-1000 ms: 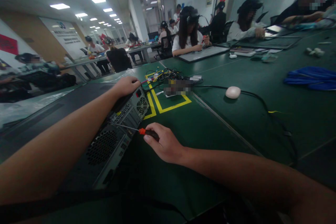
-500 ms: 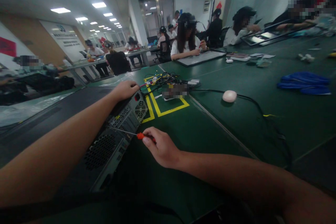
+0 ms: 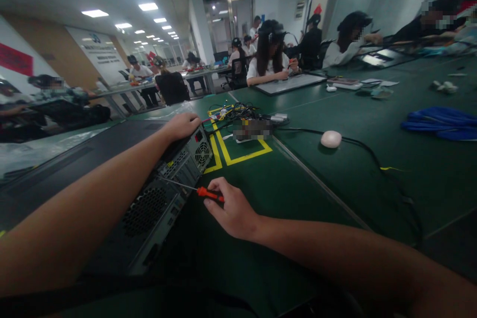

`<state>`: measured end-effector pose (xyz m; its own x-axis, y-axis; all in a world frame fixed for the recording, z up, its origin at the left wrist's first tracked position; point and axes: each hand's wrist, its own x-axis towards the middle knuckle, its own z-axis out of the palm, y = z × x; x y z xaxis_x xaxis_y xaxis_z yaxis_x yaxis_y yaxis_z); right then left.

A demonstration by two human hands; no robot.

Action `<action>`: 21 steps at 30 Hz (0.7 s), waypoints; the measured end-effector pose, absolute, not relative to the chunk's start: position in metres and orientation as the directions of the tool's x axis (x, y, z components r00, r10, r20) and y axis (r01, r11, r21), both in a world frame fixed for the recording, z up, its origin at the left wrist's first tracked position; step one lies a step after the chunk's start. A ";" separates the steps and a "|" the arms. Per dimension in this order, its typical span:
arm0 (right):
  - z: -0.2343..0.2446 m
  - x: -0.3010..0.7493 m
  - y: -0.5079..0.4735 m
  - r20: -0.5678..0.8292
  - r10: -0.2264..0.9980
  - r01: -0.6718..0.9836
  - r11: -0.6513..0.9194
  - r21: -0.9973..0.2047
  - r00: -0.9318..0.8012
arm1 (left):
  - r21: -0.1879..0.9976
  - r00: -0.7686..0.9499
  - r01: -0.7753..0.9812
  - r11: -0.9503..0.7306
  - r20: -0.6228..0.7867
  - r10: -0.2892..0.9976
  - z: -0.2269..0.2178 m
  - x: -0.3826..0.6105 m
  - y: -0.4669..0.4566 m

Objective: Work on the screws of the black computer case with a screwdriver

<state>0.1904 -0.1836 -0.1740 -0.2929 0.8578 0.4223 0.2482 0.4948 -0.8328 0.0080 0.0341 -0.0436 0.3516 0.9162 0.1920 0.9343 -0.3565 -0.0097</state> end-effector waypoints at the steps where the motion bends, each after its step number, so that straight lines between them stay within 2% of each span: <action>1: -0.173 0.191 -0.184 0.422 0.858 0.252 0.494 -0.832 -0.292 | -0.007 0.355 0.933 -0.360 0.196 0.914 -0.043 0.008 0.034; 17: -0.172 0.191 -0.184 0.403 0.867 0.253 0.477 -0.842 -0.293 | -0.048 0.350 0.937 -0.347 0.202 0.915 -0.044 0.009 0.033; 21: -0.172 0.191 -0.185 0.401 0.866 0.256 0.478 -0.841 -0.298 | -0.025 0.348 0.936 -0.351 0.206 0.915 -0.042 0.010 0.031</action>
<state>0.1906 -0.1848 -0.1715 -0.2983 0.8660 0.4014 0.2557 0.4776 -0.8405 0.0104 0.0306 -0.0420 0.3480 0.9145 0.2062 0.9362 -0.3506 -0.0253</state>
